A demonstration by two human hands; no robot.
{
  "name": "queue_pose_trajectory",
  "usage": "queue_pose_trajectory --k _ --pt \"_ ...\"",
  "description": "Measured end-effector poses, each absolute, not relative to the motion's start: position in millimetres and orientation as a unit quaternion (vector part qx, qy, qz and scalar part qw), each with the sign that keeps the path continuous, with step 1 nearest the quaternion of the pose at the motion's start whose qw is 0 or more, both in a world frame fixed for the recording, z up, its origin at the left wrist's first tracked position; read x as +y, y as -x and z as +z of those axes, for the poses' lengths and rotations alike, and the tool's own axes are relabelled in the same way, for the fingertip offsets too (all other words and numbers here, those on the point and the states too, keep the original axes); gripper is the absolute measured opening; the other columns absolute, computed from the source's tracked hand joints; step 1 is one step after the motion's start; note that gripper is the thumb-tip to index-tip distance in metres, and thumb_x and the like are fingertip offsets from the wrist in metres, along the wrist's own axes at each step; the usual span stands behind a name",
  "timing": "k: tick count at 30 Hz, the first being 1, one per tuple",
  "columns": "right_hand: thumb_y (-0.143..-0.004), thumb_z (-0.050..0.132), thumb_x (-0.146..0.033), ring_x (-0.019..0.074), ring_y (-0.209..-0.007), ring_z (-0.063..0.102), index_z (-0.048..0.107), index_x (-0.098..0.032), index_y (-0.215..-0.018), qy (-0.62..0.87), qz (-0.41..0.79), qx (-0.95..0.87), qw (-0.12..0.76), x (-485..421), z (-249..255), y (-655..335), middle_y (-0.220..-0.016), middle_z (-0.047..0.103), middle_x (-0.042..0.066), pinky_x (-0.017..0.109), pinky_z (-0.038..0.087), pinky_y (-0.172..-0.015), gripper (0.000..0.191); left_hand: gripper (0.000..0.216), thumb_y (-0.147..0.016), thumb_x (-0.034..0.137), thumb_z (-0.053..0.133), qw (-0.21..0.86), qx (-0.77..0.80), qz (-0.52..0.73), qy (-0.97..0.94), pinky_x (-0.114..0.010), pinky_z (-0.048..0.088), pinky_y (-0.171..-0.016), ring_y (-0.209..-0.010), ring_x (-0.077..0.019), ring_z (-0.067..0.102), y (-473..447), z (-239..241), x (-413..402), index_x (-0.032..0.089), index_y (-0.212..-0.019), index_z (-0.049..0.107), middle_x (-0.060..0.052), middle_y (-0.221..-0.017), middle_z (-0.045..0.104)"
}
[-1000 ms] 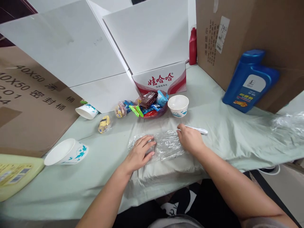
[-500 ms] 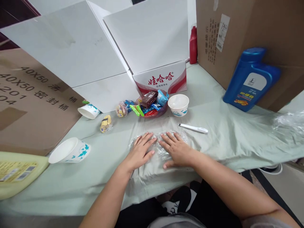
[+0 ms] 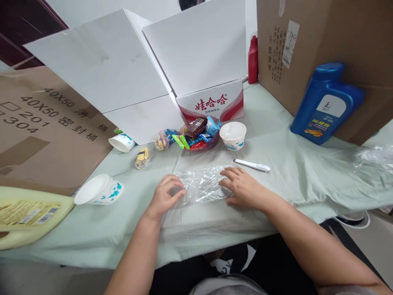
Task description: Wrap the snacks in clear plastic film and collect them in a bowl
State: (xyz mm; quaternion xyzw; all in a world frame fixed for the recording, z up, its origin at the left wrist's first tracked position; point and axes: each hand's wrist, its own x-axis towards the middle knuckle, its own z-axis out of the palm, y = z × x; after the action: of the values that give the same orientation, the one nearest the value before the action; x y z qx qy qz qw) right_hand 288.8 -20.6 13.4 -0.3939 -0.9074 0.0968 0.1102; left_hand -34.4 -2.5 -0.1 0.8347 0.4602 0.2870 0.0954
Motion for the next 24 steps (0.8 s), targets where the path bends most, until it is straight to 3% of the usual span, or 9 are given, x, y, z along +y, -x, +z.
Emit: queue_pose_trajectory --k 2,5,8,11,14,17,20,24 --pt "-0.082 0.065 -0.024 0.0273 -0.111 0.054 0.07 -0.018 -0.092 0.357 0.12 -0.922 0.096 -22 21 -292 -0.113 0.065 0.012 0.041 0.042 -0.096 0.013 0.021 -0.076 0.04 0.074 0.179 0.411 0.216 -0.867 -0.034 0.048 -0.083 -0.09 -0.0212 0.057 30 4 -7 0.021 -0.08 0.065 -0.004 -0.088 0.061" --pt "-0.083 0.055 -0.012 0.0217 -0.089 0.058 0.066 -0.018 -0.074 0.355 0.143 -0.92 0.084 -21 30 -299 -0.085 0.065 0.007 0.035 0.044 -0.084 0.015 0.035 -0.061 0.04 0.086 0.217 0.397 0.146 -0.88 -0.037 0.046 -0.089 -0.097 -0.0233 0.055 27 8 -12 0.021 -0.08 0.064 -0.004 -0.096 0.06" --pt "-0.083 0.051 -0.01 0.0193 -0.083 0.059 0.064 -0.017 -0.079 0.363 0.179 -0.908 0.109 -19 35 -310 -0.083 0.065 0.006 0.032 0.044 -0.08 0.015 0.033 -0.061 0.031 0.085 0.208 0.417 0.135 -0.875 -0.039 0.045 -0.095 -0.106 -0.025 0.053 31 10 -15 0.021 -0.082 0.062 -0.005 -0.106 0.058" --pt "-0.085 0.049 -0.013 0.0182 -0.081 0.061 0.063 -0.018 -0.091 0.382 0.212 -0.889 0.136 -16 34 -318 -0.088 0.066 0.006 0.03 0.044 -0.075 0.016 0.014 -0.07 0.016 0.07 0.206 0.43 0.152 -0.866 -0.038 0.045 -0.096 -0.11 -0.0238 0.053 38 11 -16 0.021 -0.081 0.061 -0.005 -0.11 0.058" --pt "-0.087 0.048 -0.016 0.0189 -0.085 0.062 0.06 -0.019 -0.1 0.394 0.222 -0.877 0.162 -15 30 -321 -0.096 0.067 0.006 0.03 0.044 -0.077 0.018 0.01 -0.073 0.01 0.056 0.231 0.434 0.208 -0.846 -0.038 0.046 -0.096 -0.113 -0.0237 0.055 47 10 -14 0.02 -0.075 0.059 -0.007 -0.108 0.061" --pt "-0.089 0.046 -0.019 0.0177 -0.08 0.062 0.057 -0.021 -0.099 0.407 0.24 -0.865 0.167 -15 29 -320 -0.094 0.068 0.005 0.028 0.043 -0.072 0.015 0.004 -0.077 0.015 0.055 0.284 0.442 0.284 -0.802 -0.038 0.048 -0.094 -0.107 -0.0238 0.061 55 7 -11 0.019 -0.075 0.056 -0.008 -0.097 0.065" --pt "-0.091 0.043 -0.02 0.0156 -0.066 0.06 0.052 -0.022 -0.093 0.438 0.269 -0.843 0.157 -15 31 -318 -0.078 0.067 0.001 0.026 0.039 -0.062 0.01 0.009 -0.083 0.026 0.056 0.335 0.488 0.332 -0.735 -0.032 0.053 -0.077 -0.082 -0.0192 0.067 60 -2 -9 0.018 -0.079 0.055 -0.004 -0.079 0.065" --pt "-0.09 0.04 -0.017 0.0153 -0.063 0.059 0.051 -0.021 -0.091 0.51 0.253 -0.809 0.145 -12 29 -314 -0.073 0.068 0.001 0.025 0.036 -0.061 0.012 0.022 -0.082 0.039 0.06 0.304 0.566 0.364 -0.675 -0.026 0.051 -0.063 -0.063 -0.0153 0.064 59 -15 -3 0.019 -0.091 0.056 0.002 -0.067 0.061"
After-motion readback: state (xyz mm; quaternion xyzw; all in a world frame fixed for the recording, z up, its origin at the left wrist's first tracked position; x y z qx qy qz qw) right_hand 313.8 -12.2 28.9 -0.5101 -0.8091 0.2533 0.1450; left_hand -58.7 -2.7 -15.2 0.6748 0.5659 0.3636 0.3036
